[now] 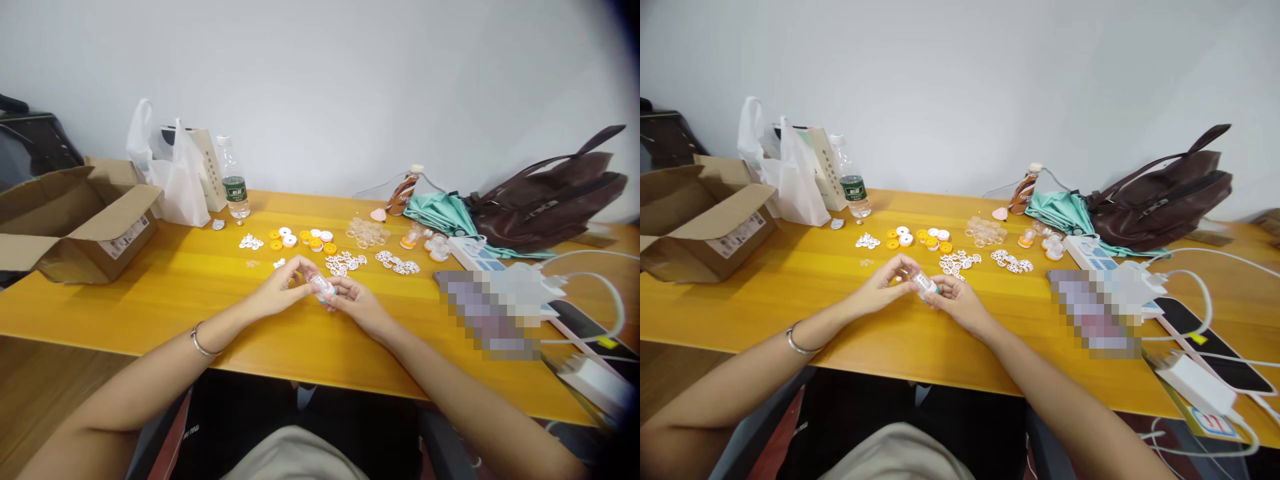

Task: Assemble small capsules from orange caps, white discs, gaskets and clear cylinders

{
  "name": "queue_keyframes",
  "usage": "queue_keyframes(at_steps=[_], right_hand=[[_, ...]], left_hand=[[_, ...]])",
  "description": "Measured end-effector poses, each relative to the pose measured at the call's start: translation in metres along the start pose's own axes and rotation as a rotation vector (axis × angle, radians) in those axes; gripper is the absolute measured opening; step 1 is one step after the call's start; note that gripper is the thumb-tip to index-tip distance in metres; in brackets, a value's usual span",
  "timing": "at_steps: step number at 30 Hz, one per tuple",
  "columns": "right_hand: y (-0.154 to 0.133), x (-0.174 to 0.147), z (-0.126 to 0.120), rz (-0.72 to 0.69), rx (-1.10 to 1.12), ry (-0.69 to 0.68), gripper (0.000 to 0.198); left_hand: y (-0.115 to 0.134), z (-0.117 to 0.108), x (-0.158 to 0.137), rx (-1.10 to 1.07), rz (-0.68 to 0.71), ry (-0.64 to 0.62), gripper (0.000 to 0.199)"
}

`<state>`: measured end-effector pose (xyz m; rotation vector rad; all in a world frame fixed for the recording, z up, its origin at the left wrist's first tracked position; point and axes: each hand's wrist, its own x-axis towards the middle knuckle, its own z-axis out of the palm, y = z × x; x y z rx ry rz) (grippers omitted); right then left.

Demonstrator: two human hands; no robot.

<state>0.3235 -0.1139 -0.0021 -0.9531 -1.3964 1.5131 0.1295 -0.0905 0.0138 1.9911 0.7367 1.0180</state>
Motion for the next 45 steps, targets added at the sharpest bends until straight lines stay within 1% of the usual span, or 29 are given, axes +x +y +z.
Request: queue_keyframes(at_steps=[2, 4, 6, 7, 8, 10, 12, 13, 15, 16, 18, 19, 20, 21, 23, 24, 25, 26, 27, 28, 29, 31, 33, 35, 39, 45], right_hand=[[0.001, 0.0, 0.0, 0.014, 0.003, 0.001, 0.033], [0.001, 0.001, 0.001, 0.007, 0.019, 0.009, 0.033], [0.002, 0.001, 0.001, -0.005, 0.033, 0.011, 0.033], [0.002, 0.001, 0.001, -0.003, 0.033, 0.008, 0.032], [0.002, 0.001, 0.001, 0.003, 0.028, 0.005, 0.032], [0.001, 0.0, 0.001, 0.015, 0.02, 0.006, 0.033], [0.002, 0.0, 0.001, 0.008, 0.022, 0.012, 0.035], [0.002, 0.0, 0.001, 0.001, 0.027, 0.015, 0.035], [0.003, 0.0, 0.001, -0.001, 0.027, 0.007, 0.035], [0.004, 0.001, 0.001, 0.007, 0.021, -0.002, 0.035], [0.005, 0.001, 0.0, 0.016, 0.013, -0.008, 0.034], [0.005, 0.001, 0.0, 0.014, 0.015, -0.003, 0.034], [0.005, 0.001, 0.001, 0.009, 0.02, 0.006, 0.034], [0.005, 0.001, 0.001, 0.002, 0.027, 0.018, 0.034], [0.004, 0.001, 0.001, 0.0, 0.037, 0.023, 0.033], [0.004, 0.001, 0.002, 0.004, 0.041, 0.021, 0.034], [0.003, 0.0, 0.002, 0.008, 0.047, 0.018, 0.034], [0.003, 0.0, 0.003, 0.01, 0.053, 0.017, 0.035], [0.002, 0.0, 0.003, 0.009, 0.059, 0.018, 0.036], [0.002, -0.001, 0.004, 0.004, 0.063, 0.023, 0.036], [0.002, -0.001, 0.004, -0.002, 0.065, 0.029, 0.036], [0.002, -0.001, 0.005, -0.006, 0.066, 0.036, 0.035], [0.002, -0.001, 0.005, 0.006, 0.071, 0.035, 0.035], [0.003, -0.001, 0.005, 0.027, 0.07, 0.019, 0.035], [0.004, 0.0, 0.004, 0.041, 0.027, -0.023, 0.03], [0.004, -0.002, 0.005, -0.025, -0.02, -0.077, 0.025]], left_hand=[[-0.001, 0.001, 0.0, -0.033, 0.023, -0.064, 0.022], [0.0, 0.002, 0.0, -0.051, 0.061, -0.091, 0.026], [0.0, 0.003, 0.0, -0.025, 0.029, -0.025, 0.031], [0.0, 0.003, 0.0, -0.011, -0.003, 0.021, 0.032], [0.001, 0.002, 0.0, -0.007, -0.023, 0.035, 0.029], [0.001, 0.001, 0.001, -0.035, 0.003, -0.034, 0.022], [0.002, 0.0, 0.001, -0.072, 0.058, -0.088, 0.025], [0.002, 0.0, 0.0, -0.074, 0.059, -0.079, 0.027], [0.001, 0.0, 0.0, -0.057, 0.003, -0.002, 0.032], [0.0, 0.0, 0.0, -0.055, -0.019, 0.009, 0.03], [-0.001, -0.001, 0.0, -0.082, 0.004, -0.067, 0.02], [-0.002, -0.001, 0.0, -0.114, 0.037, -0.108, 0.02], [-0.002, -0.001, 0.001, -0.145, 0.066, -0.123, 0.023], [-0.003, -0.002, 0.001, -0.163, 0.072, -0.102, 0.028], [-0.003, -0.001, 0.002, -0.156, 0.01, 0.015, 0.038], [-0.003, -0.001, 0.003, -0.149, -0.028, 0.045, 0.037], [-0.003, -0.002, 0.003, -0.149, -0.053, 0.032, 0.031], [-0.003, -0.002, 0.004, -0.158, -0.059, -0.011, 0.025], [-0.003, -0.002, 0.004, -0.177, -0.051, -0.057, 0.022], [-0.002, -0.002, 0.004, -0.2, -0.041, -0.083, 0.024], [-0.002, -0.002, 0.004, -0.214, -0.043, -0.08, 0.028], [-0.002, 0.001, 0.004, -0.193, -0.089, -0.019, 0.033], [-0.002, 0.006, 0.003, -0.141, -0.142, 0.035, 0.03], [-0.002, 0.011, 0.003, -0.095, -0.154, 0.061, 0.022], [0.0, 0.014, 0.002, -0.08, -0.121, 0.079, 0.019], [0.003, 0.009, 0.002, -0.065, -0.001, 0.003, 0.019]])
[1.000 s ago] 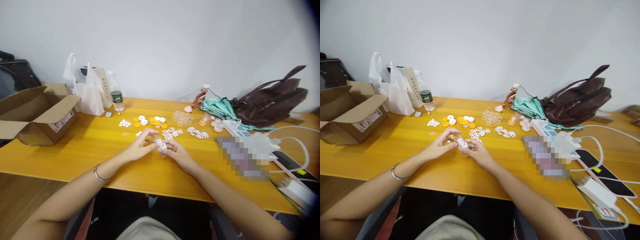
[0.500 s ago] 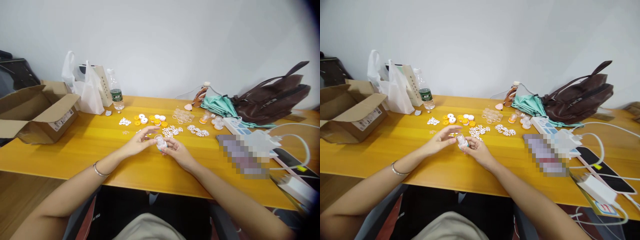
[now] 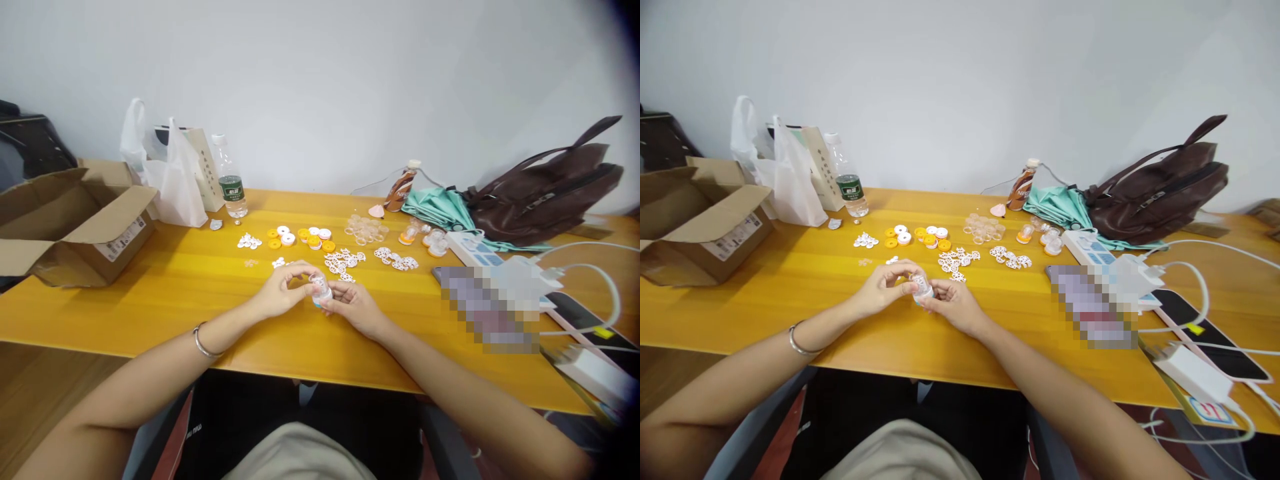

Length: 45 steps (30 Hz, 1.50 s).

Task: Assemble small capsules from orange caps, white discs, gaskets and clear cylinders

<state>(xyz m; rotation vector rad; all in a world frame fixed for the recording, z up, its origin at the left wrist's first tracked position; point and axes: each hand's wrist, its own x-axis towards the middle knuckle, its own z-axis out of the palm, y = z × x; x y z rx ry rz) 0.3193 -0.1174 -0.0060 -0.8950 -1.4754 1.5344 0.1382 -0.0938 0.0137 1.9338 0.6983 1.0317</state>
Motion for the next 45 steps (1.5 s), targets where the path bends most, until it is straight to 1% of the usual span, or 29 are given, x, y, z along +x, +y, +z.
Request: queue_keyframes(at_steps=[2, 4, 7, 10, 12, 14, 17, 18, 20, 22, 24, 26, 28, 29, 31, 33, 36, 38, 40, 42, 45], right_hand=[[0.001, 0.001, 0.0, -0.017, -0.009, -0.015, 0.021], [0.001, 0.002, -0.001, -0.014, -0.003, -0.011, 0.02], [0.001, 0.005, -0.003, 0.013, 0.018, 0.024, 0.025], [-0.001, 0.007, -0.008, -0.006, 0.027, 0.088, 0.03], [-0.002, 0.009, -0.013, -0.05, 0.038, 0.147, 0.029], [-0.003, 0.011, -0.018, -0.095, 0.061, 0.215, 0.025], [-0.001, 0.016, -0.03, -0.148, 0.082, 0.33, 0.024], [-0.001, 0.018, -0.036, -0.163, 0.073, 0.371, 0.025], [-0.001, 0.023, -0.05, -0.183, 0.026, 0.467, 0.028], [-0.002, 0.027, -0.069, -0.193, -0.053, 0.616, 0.03], [-0.005, 0.029, -0.092, -0.199, -0.151, 0.807, 0.035], [-0.008, 0.03, -0.116, -0.19, -0.275, 0.946, 0.037], [-0.01, 0.028, -0.14, -0.19, -0.34, 1.034, 0.044], [-0.011, 0.027, -0.15, -0.178, -0.431, 1.091, 0.046], [-0.01, 0.023, -0.169, -0.145, -0.655, 1.171, 0.042], [-0.008, 0.02, -0.184, -0.094, -0.869, 1.215, 0.038], [-0.005, 0.016, -0.197, 0.045, -1.171, 1.207, 0.035], [-0.005, 0.015, -0.201, 0.147, -1.307, 1.201, 0.033], [-0.005, 0.014, -0.203, 0.22, -1.375, 1.205, 0.034], [-0.005, 0.014, -0.204, 0.259, -1.396, 1.212, 0.037], [-0.003, 0.013, -0.206, 0.247, -1.384, 1.238, 0.044]], left_hand=[[-0.002, -0.002, 0.001, 0.0, -0.007, -0.024, 0.019], [-0.005, -0.002, 0.002, -0.019, -0.049, -0.047, 0.021], [-0.009, -0.002, 0.003, -0.067, -0.114, -0.044, 0.029], [-0.01, -0.001, 0.002, -0.03, -0.099, -0.009, 0.036], [-0.009, 0.0, 0.0, 0.046, -0.067, -0.031, 0.034], [-0.007, 0.0, -0.002, 0.122, -0.037, -0.087, 0.033], [-0.006, 0.0, -0.006, 0.265, 0.008, -0.205, 0.041], [-0.006, 0.0, -0.008, 0.336, 0.019, -0.27, 0.046], [-0.007, -0.001, -0.011, 0.474, 0.017, -0.445, 0.061], [-0.009, -0.001, -0.013, 0.579, -0.003, -0.608, 0.074], [-0.01, 0.0, -0.015, 0.641, -0.019, -0.69, 0.08], [-0.011, 0.0, -0.015, 0.675, -0.026, -0.709, 0.08], [-0.011, 0.0, -0.015, 0.692, -0.025, -0.713, 0.081], [-0.011, 0.0, -0.014, 0.696, -0.021, -0.714, 0.081], [-0.012, 0.0, -0.014, 0.7, -0.012, -0.712, 0.081], [-0.012, 0.0, -0.015, 0.703, -0.004, -0.707, 0.081], [-0.013, 0.0, -0.015, 0.704, -0.002, -0.705, 0.081], [-0.013, 0.0, -0.015, 0.701, -0.002, -0.705, 0.082], [-0.013, 0.0, -0.015, 0.693, 0.003, -0.702, 0.082], [-0.013, 0.001, -0.015, 0.684, 0.008, -0.694, 0.082], [-0.013, 0.001, -0.015, 0.674, 0.003, -0.684, 0.082]])
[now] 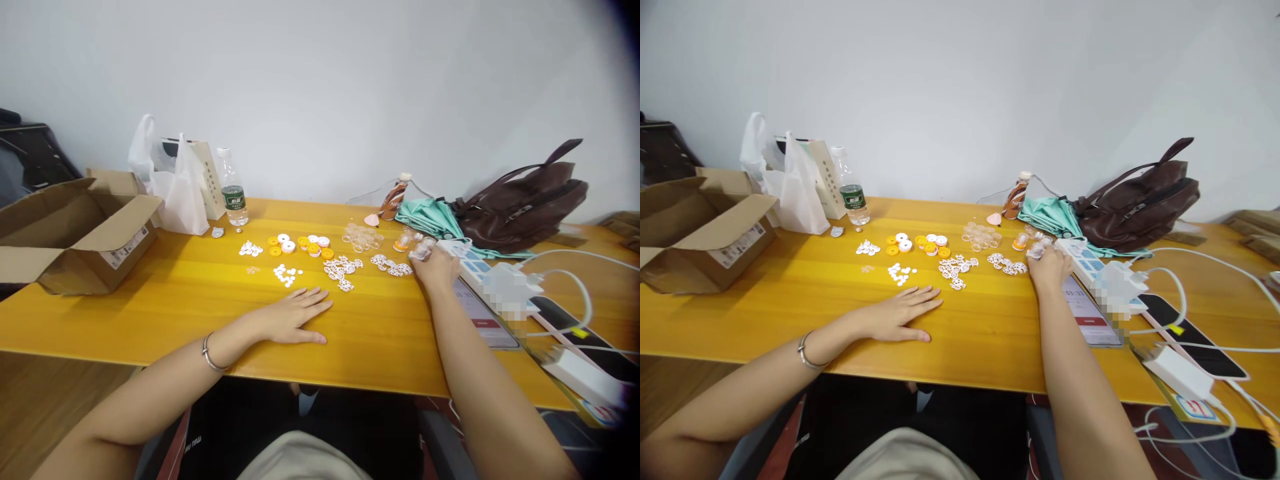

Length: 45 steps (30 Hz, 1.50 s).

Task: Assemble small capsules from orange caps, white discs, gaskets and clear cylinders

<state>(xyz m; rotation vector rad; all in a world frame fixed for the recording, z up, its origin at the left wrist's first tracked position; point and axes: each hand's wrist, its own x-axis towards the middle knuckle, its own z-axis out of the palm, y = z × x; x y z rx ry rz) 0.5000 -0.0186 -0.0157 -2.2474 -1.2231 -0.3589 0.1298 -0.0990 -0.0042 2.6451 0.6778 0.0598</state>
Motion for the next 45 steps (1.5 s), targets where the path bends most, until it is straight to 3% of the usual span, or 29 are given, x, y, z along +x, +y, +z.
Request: queue_keyframes(at_steps=[5, 8, 13, 16, 22, 41, 43, 45], right_hand=[[-0.006, -0.004, -0.002, -0.044, 0.078, 0.116, 0.053], [-0.021, -0.016, -0.007, -0.174, 0.2, 0.129, 0.039], [-0.051, -0.065, -0.02, -0.565, 0.518, -0.098, 0.022], [-0.061, -0.099, -0.028, -0.769, 0.562, -0.273, 0.016], [-0.067, -0.121, -0.031, -0.774, 0.48, -0.499, 0.026], [-0.073, -0.123, -0.04, -0.795, 0.434, -0.481, 0.03], [-0.074, -0.123, -0.04, -0.796, 0.415, -0.47, 0.032], [-0.074, -0.123, -0.039, -0.792, 0.404, -0.469, 0.032]], left_hand=[[-0.001, 0.001, 0.0, -0.01, 0.001, 0.013, 0.081], [-0.001, 0.002, -0.001, -0.014, 0.003, 0.019, 0.081], [-0.001, 0.003, -0.001, -0.006, 0.008, 0.039, 0.08], [0.0, 0.003, -0.001, -0.001, 0.004, 0.04, 0.081], [0.0, 0.002, 0.0, -0.009, -0.003, 0.019, 0.081], [0.007, 0.001, 0.004, -0.033, 0.023, 0.081, 0.078], [0.009, -0.001, 0.005, -0.046, 0.065, 0.132, 0.071], [0.007, -0.005, 0.005, -0.046, 0.065, 0.267, 0.057]])
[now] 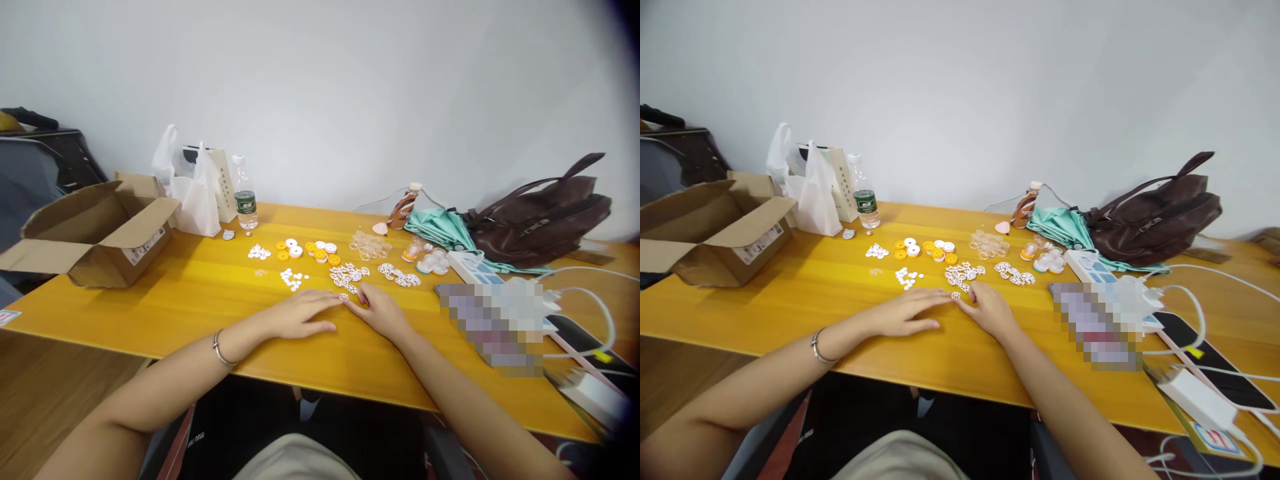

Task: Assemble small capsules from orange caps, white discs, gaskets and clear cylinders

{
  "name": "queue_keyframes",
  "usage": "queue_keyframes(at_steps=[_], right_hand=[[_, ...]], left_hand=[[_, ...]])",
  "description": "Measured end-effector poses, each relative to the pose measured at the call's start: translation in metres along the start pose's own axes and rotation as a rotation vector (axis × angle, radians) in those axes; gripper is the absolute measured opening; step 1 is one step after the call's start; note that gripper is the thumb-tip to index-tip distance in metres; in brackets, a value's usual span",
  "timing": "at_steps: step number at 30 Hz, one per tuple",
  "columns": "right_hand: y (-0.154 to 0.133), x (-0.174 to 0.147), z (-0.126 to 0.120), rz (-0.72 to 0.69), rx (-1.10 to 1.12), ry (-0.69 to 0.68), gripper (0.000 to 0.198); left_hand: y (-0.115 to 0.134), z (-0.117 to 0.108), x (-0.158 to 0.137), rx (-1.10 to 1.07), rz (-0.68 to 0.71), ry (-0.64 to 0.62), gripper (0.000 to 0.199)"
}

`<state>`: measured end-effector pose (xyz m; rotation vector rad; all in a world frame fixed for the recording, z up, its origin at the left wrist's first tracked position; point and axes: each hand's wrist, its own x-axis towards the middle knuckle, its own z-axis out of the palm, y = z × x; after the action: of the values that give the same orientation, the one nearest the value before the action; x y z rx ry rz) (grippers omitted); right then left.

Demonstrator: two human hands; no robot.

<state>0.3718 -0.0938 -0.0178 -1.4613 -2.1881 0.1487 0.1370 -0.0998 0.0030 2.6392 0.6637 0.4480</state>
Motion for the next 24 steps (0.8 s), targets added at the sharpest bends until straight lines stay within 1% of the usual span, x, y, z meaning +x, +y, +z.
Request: queue_keyframes(at_steps=[2, 4, 5, 6, 7, 8, 10, 11, 13, 15, 18, 20, 22, 24], right_hand=[[0.002, 0.0, 0.001, 0.004, -0.003, -0.006, 0.031], [0.004, 0.001, 0.002, 0.006, -0.005, -0.015, 0.03], [0.005, 0.001, 0.003, 0.007, -0.005, -0.018, 0.03], [0.005, 0.001, 0.003, 0.007, -0.005, -0.019, 0.029], [0.006, 0.001, 0.003, 0.008, -0.002, -0.02, 0.029], [0.006, 0.001, 0.003, 0.007, 0.001, -0.021, 0.028], [0.005, 0.001, 0.002, 0.004, 0.009, -0.024, 0.028], [0.005, 0.001, 0.002, 0.003, 0.012, -0.027, 0.028], [0.004, 0.001, 0.001, 0.001, 0.012, -0.034, 0.029], [0.004, 0.002, 0.001, -0.002, 0.011, -0.041, 0.029], [0.005, 0.002, 0.0, -0.005, 0.012, -0.044, 0.028], [0.005, 0.001, 0.0, -0.008, 0.015, -0.043, 0.028], [0.006, 0.001, 0.001, -0.011, 0.017, -0.045, 0.028], [0.007, 0.001, 0.002, -0.011, 0.016, -0.045, 0.028]], left_hand=[[-0.01, -0.009, 0.0, 0.035, -0.041, 0.198, 0.042], [-0.03, -0.026, -0.003, 0.081, -0.151, 0.408, 0.033], [-0.043, -0.036, -0.006, 0.1, -0.26, 0.499, 0.03], [-0.057, -0.047, -0.01, 0.123, -0.418, 0.563, 0.028], [-0.071, -0.058, -0.015, 0.154, -0.573, 0.577, 0.025], [-0.085, -0.068, -0.021, 0.173, -0.643, 0.582, 0.024], [-0.11, -0.083, -0.034, 0.205, -0.732, 0.588, 0.022], [-0.12, -0.087, -0.04, 0.211, -0.775, 0.574, 0.021], [-0.135, -0.088, -0.048, 0.204, -0.837, 0.531, 0.021], [-0.142, -0.084, -0.052, 0.193, -0.871, 0.505, 0.018], [-0.143, -0.079, -0.051, 0.186, -0.879, 0.508, 0.011], [-0.135, -0.079, -0.048, 0.182, -0.865, 0.524, 0.01], [-0.12, -0.078, -0.043, 0.166, -0.825, 0.54, 0.011], [-0.097, -0.072, -0.034, 0.125, -0.739, 0.528, 0.013]])
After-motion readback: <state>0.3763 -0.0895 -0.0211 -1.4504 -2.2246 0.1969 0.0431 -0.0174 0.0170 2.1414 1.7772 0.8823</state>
